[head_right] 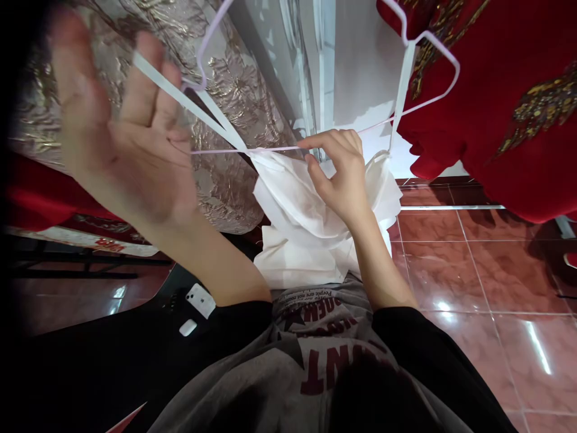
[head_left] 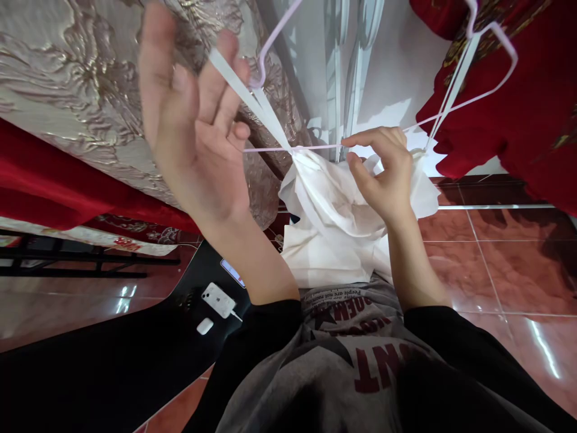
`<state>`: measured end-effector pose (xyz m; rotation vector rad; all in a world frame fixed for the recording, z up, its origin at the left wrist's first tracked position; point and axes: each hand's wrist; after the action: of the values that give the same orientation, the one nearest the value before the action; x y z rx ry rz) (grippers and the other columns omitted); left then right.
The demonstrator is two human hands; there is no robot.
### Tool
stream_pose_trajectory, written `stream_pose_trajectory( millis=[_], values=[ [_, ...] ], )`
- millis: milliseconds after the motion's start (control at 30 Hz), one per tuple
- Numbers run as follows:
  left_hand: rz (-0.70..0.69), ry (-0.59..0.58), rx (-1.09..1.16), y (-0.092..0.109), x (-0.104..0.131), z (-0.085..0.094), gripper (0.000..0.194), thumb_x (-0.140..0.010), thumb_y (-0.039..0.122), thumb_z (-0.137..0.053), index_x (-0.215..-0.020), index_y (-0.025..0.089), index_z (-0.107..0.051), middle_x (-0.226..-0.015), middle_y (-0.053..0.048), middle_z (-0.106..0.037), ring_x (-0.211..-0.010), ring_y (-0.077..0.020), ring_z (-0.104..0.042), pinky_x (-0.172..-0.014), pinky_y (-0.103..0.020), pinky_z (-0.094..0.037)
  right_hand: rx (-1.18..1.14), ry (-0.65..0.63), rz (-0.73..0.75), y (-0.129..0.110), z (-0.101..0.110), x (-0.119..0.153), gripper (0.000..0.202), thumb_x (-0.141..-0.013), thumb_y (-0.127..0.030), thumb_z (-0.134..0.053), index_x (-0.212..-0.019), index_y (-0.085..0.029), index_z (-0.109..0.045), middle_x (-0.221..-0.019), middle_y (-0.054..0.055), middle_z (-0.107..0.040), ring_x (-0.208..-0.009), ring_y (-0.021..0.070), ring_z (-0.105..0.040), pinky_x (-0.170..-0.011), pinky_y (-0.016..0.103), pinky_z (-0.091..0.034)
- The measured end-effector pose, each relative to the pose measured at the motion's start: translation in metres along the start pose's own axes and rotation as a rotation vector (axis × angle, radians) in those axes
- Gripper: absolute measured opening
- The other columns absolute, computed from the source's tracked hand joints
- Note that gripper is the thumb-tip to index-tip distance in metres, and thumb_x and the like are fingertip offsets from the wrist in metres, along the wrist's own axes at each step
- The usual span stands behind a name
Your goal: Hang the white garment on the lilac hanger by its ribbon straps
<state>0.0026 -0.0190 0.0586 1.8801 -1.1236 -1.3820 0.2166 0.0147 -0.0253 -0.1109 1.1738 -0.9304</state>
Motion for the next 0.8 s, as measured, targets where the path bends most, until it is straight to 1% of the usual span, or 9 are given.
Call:
stream_pose_trajectory(
  millis=[167,233,300,367,500,567,700,733,800],
  values=[
    [-0.337,0.426,-0.223,-0.035,0.007,0.019,0.024,-0.101,0.011,-0.052,-0.114,0.029,-0.06,-0.13,0.006,-0.067,-0.136,-0.0234,-0.051,-0.082,-0.029,-0.057,0.011,-0.01,-0.005,0.002,0.004,-0.001,0.014,-0.092,-0.031,-0.058,-0.1,-0.029,-0.069,-0.1,-0.001,-0.071,-0.097,0.0187,-0.062,-0.097,0.043,-0.048],
    [-0.31,0.553,-0.235,-0.052,0.01,0.031,0.032,-0.095,0.003,-0.054,-0.113,0.029,-0.06,-0.13,0.007,-0.067,-0.135,-0.0217,-0.052,-0.084,-0.029,-0.056,0.002,-0.003,-0.005,0.003,0.005,-0.001,0.015,-0.093,-0.033,-0.058,-0.101,-0.029,-0.07,-0.1,0.0,-0.072,-0.097,0.0191,-0.062,-0.098,0.044,-0.048],
    [-0.153,0.522,-0.19,-0.066,0.01,0.036,0.024,-0.1,0.009,-0.053,-0.115,0.025,-0.061,-0.124,0.002,-0.07,-0.126,-0.0211,-0.059,-0.088,-0.03,-0.055,-0.02,-0.017,0.009,0.002,0.005,0.0,0.018,-0.093,-0.034,-0.057,-0.104,-0.029,-0.07,-0.103,0.0,-0.072,-0.1,0.0196,-0.063,-0.101,0.046,-0.048],
    [-0.021,0.395,-0.102,-0.075,0.009,0.033,0.018,-0.107,0.024,-0.049,-0.116,0.022,-0.064,-0.115,-0.004,-0.073,-0.112,-0.0211,-0.067,-0.092,-0.032,-0.054,-0.034,-0.038,0.019,-0.001,0.004,0.001,0.02,-0.093,-0.035,-0.057,-0.109,-0.03,-0.069,-0.108,0.0,-0.072,-0.105,0.0202,-0.063,-0.105,0.048,-0.047],
    [0.011,0.302,0.05,-0.083,0.01,0.013,0.02,-0.108,0.025,-0.044,-0.104,0.023,-0.063,-0.095,-0.003,-0.072,-0.094,-0.0193,-0.071,-0.082,-0.03,-0.054,-0.075,-0.081,0.0,-0.009,0.006,0.002,0.021,-0.094,-0.036,-0.057,-0.113,-0.033,-0.067,-0.117,-0.002,-0.071,-0.116,0.0202,-0.064,-0.119,0.052,-0.039],
    [0.04,0.289,0.046,-0.083,0.011,0.007,0.021,-0.108,0.024,-0.044,-0.095,0.023,-0.06,-0.089,-0.003,-0.07,-0.094,-0.0195,-0.071,-0.076,-0.028,-0.053,-0.136,0.013,0.012,-0.005,0.013,0.002,0.022,-0.093,-0.034,-0.058,-0.113,-0.033,-0.067,-0.118,-0.001,-0.07,-0.117,0.0204,-0.064,-0.115,0.05,-0.043],
    [0.095,0.301,0.008,-0.082,0.011,0.006,0.024,-0.109,0.023,-0.043,-0.09,0.024,-0.057,-0.087,-0.004,-0.07,-0.098,-0.0203,-0.07,-0.076,-0.028,-0.052,-0.115,0.496,-0.074,0.024,0.036,-0.004,0.045,-0.079,-0.01,-0.062,-0.12,-0.028,-0.068,-0.12,0.004,-0.065,-0.108,0.0179,-0.062,-0.089,0.034,-0.052],
    [0.103,0.32,0.005,-0.081,0.011,0.007,0.024,-0.109,0.022,-0.043,-0.089,0.024,-0.057,-0.085,-0.004,-0.07,-0.097,-0.0203,-0.07,-0.077,-0.028,-0.051,-0.091,0.503,-0.136,0.031,0.041,-0.007,0.051,-0.073,-0.006,-0.063,-0.119,-0.026,-0.07,-0.122,0.005,-0.064,-0.102,0.0158,-0.062,-0.086,0.032,-0.052],
    [0.106,0.352,0.0,-0.081,0.01,0.008,0.025,-0.11,0.02,-0.043,-0.09,0.023,-0.057,-0.083,-0.003,-0.069,-0.098,-0.0205,-0.07,-0.081,-0.028,-0.051,-0.076,0.375,-0.249,0.04,0.047,-0.014,0.046,-0.07,-0.006,-0.065,-0.112,-0.023,-0.074,-0.118,0.006,-0.066,-0.087,0.0112,-0.062,-0.079,0.028,-0.052]
  ],
)
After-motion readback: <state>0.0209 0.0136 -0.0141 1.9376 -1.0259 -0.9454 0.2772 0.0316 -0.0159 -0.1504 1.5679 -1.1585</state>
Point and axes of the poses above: each hand's wrist, its own x-axis away from the middle knuckle, its own z-axis out of the back of the hand, y = z × x
